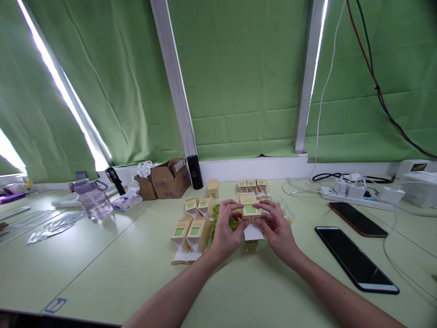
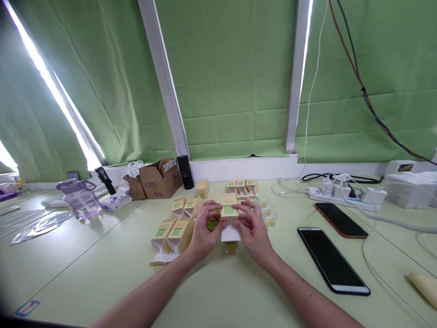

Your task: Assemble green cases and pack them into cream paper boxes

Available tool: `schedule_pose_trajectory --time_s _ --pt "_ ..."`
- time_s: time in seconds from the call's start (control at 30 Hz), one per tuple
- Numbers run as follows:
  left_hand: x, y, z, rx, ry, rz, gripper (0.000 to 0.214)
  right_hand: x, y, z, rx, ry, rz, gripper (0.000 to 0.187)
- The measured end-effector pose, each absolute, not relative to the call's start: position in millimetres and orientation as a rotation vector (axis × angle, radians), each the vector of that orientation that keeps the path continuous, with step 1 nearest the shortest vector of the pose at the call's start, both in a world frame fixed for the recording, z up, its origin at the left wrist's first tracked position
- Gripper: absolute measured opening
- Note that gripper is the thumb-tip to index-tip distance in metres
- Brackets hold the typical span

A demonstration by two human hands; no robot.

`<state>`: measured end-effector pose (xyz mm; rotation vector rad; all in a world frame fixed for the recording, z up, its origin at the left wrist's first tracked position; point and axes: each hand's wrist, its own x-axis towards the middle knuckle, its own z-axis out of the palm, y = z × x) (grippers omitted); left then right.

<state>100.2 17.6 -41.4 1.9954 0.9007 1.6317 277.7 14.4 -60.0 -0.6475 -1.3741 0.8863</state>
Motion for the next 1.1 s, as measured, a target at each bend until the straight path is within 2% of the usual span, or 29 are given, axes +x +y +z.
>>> schedule_pose_trajectory --time_s 0.3,0.53,0.63,1.1 --pt "95 11 -37 2.087 0.859 1.55 0.039 279 13 -56 -0.649 -1.366 0.893 0.035" --pt "88 7 -32 2.218 0.715 1.328 0.083 281 15 -53 -0.63 -1.288 0.926 0.036" --pt "88 8 -32 2.237 0.738 1.282 0.093 281 15 -53 -0.629 -1.284 0.918 0.036" --pt "93 5 -31 2.052 0.823 1.421 0.062 285 9 -51 -0.659 -1.397 0.879 0.037"
